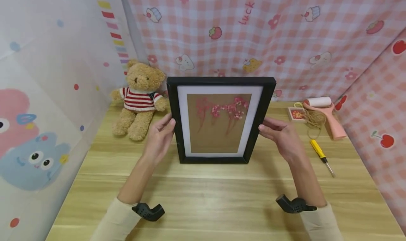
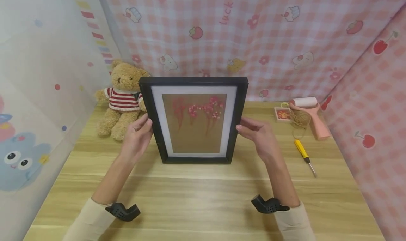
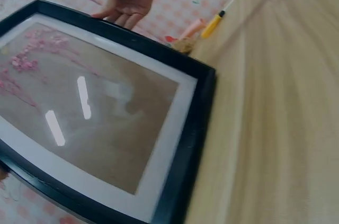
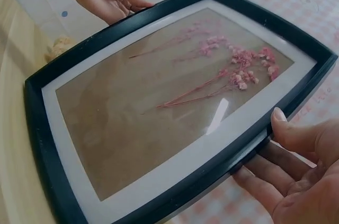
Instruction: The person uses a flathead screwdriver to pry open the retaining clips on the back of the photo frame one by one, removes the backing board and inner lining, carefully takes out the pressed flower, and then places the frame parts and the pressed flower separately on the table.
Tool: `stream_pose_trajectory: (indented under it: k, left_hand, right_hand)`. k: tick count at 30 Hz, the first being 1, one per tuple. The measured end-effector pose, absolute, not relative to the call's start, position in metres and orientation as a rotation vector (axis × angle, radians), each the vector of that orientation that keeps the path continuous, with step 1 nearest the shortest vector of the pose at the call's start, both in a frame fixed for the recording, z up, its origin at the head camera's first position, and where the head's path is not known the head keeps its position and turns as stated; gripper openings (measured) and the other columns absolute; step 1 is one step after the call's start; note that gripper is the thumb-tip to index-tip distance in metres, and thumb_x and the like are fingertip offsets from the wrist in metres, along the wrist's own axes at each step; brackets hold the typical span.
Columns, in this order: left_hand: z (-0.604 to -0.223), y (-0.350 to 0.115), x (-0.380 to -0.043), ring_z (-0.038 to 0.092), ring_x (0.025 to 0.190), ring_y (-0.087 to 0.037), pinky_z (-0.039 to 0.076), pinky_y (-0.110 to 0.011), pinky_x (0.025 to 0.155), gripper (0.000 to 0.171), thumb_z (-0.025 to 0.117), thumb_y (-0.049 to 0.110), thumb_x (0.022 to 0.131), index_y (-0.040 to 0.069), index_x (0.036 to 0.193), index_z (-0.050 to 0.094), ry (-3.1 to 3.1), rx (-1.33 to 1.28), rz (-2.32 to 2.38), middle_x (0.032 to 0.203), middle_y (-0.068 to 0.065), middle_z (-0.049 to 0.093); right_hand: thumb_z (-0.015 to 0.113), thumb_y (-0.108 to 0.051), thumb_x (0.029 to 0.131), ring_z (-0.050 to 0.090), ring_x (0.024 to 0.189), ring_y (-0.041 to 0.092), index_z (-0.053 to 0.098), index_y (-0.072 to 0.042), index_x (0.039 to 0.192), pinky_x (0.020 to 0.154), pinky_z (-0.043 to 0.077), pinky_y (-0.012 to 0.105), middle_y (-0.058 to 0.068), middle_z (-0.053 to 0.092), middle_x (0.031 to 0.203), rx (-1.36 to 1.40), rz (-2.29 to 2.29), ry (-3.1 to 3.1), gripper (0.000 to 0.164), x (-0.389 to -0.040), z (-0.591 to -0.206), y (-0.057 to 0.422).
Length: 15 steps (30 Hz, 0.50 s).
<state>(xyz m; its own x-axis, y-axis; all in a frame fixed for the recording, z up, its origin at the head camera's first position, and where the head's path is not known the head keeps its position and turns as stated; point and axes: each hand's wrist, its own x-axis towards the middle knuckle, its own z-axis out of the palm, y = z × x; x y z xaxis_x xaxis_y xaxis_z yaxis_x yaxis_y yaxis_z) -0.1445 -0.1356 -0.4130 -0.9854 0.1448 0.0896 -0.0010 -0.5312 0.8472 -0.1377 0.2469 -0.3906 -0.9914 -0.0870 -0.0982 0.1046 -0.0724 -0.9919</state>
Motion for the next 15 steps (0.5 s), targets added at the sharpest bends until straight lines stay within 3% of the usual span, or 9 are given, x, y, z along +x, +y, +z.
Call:
stream_pose_trajectory:
  k: [5,9,12,15]
  left_hand:
    - [-0.428,-0.135,-0.136,0.032,0.165,-0.026,0.029,-0.032,0.134,0.068,0.056,0.005,0.113,-0.023,0.162,0.018,1.487,0.327,2.733,0.176,-0.03,0.024]
    - [-0.438,-0.135,-0.123,0.056,0.147,-0.01,0.04,-0.025,0.127,0.074,0.067,0.012,0.11,-0.025,0.158,0.026,1.468,0.384,2.772,0.165,-0.015,0.054]
    - [-0.443,-0.135,-0.109,0.061,0.139,-0.006,0.043,-0.022,0.122,0.058,0.069,0.013,0.109,-0.01,0.158,0.049,1.402,0.407,2.783,0.149,0.0,0.068]
    - [-0.444,-0.132,-0.096,0.06,0.138,-0.004,0.042,-0.02,0.121,0.038,0.066,0.016,0.111,0.011,0.148,0.067,1.341,0.471,2.779,0.145,0.008,0.07]
  right_hand:
    - [0.068,-0.001,0.107,0.072,0.113,-0.003,0.042,0.016,0.156,0.1,0.059,0.017,-0.016,0.077,0.119,-0.01,-2.157,2.121,0.058,-0.131,-0.399,0.247]
    - [0.074,-0.01,0.106,0.068,0.12,-0.007,0.055,0.008,0.153,0.102,0.054,0.012,-0.013,0.073,0.135,-0.002,-2.067,2.282,0.054,-0.116,-0.406,0.247]
    - [0.072,-0.005,0.106,0.065,0.127,-0.004,0.062,0.002,0.149,0.106,0.052,0.013,-0.012,0.071,0.142,-0.031,-2.198,2.243,0.045,-0.101,-0.415,0.243]
    - [0.066,0.007,0.105,0.066,0.133,0.004,0.068,-0.001,0.144,0.108,0.055,0.019,-0.009,0.071,0.143,-0.153,-2.421,2.1,0.04,-0.087,-0.423,0.238]
